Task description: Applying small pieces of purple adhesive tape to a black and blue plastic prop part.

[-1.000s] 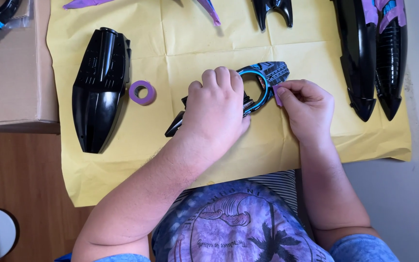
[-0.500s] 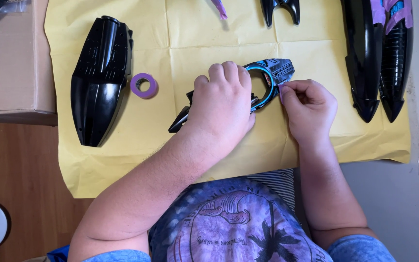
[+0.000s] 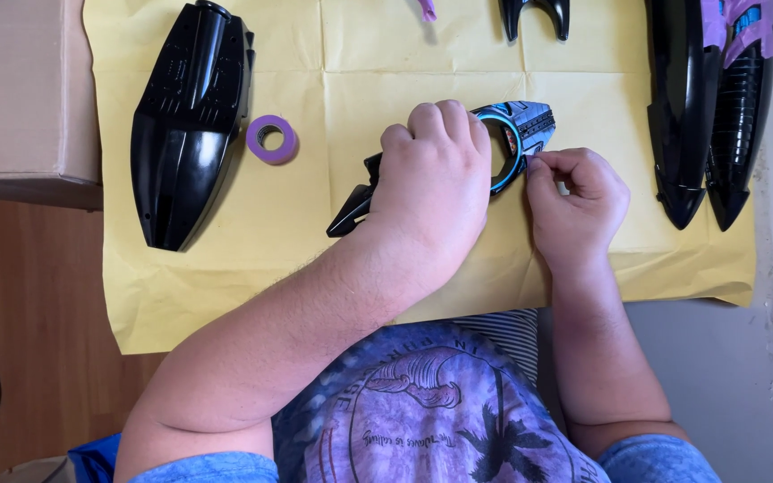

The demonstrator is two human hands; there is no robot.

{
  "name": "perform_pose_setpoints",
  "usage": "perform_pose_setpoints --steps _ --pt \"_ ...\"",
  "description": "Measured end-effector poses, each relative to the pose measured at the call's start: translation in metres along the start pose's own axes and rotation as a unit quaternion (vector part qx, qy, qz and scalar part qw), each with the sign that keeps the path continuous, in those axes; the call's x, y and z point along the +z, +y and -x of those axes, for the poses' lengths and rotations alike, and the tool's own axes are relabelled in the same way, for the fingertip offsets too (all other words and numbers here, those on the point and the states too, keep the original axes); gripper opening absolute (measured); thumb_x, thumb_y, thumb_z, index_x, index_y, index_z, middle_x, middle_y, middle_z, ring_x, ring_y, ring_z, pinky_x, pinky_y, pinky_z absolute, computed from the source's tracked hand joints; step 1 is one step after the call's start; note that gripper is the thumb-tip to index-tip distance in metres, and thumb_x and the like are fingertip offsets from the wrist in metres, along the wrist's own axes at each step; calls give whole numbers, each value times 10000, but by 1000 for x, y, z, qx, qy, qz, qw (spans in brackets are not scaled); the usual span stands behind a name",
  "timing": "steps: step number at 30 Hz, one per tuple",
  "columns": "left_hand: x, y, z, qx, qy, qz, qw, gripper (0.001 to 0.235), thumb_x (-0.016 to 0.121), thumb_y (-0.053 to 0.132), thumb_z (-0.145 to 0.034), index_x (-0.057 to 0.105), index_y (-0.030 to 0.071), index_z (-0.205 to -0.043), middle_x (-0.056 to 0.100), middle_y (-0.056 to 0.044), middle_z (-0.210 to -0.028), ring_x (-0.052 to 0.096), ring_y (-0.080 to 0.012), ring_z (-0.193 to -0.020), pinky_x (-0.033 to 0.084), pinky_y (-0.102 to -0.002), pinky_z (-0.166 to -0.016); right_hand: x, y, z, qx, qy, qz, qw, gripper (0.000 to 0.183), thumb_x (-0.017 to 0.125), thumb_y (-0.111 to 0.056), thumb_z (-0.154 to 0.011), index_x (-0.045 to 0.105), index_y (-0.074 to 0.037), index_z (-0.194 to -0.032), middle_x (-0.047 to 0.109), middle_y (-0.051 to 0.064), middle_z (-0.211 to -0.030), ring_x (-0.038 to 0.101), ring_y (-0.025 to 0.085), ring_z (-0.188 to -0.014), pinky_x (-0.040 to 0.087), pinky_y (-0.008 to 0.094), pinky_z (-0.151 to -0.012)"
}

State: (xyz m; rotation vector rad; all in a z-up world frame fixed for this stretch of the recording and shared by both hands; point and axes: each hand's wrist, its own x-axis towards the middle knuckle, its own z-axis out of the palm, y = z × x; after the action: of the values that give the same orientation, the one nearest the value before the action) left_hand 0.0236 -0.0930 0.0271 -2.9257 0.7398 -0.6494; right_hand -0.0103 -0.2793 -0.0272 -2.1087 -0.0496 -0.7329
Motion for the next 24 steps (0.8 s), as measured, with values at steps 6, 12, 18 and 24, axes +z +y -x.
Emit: perform_pose_setpoints --steps 6,12,18,24 --pt "0 1 -1 12 -18 -5 1000 402 669 210 -757 678 -2 -1099 541 -123 -901 500 -220 -808 419 -317 -569 0 2 -1 -18 0 11 1000 158 734 180 -876 770 36 -928 657 155 -762 628 201 -721 537 331 -641" --pt "-3 1 -3 17 -40 -1 999 385 666 194 -795 671 -8 -1123 546 -132 -910 508 -219 -816 434 -313 -568 0 2 -1 -29 -1 21 999 154 739 183 -869 765 38 -916 651 159 -750 635 224 -713 546 351 -648" --pt "-5 1 -4 26 -48 -1 999 372 664 164 -809 663 -22 -1131 541 -146 -904 505 -228 -814 433 -311 -563 1 2 -1 -32 3 31 999 154 743 182 -865 763 37 -913 647 158 -746 639 232 -713 549 358 -649" --pt "-8 -1 -5 31 -53 1 998 371 675 155 -810 660 -27 -1133 543 -152 -901 510 -228 -812 445 -311 -562 1 6 0 -36 9 48 998 146 771 156 -864 770 15 -901 637 134 -724 647 239 -703 536 358 -634"
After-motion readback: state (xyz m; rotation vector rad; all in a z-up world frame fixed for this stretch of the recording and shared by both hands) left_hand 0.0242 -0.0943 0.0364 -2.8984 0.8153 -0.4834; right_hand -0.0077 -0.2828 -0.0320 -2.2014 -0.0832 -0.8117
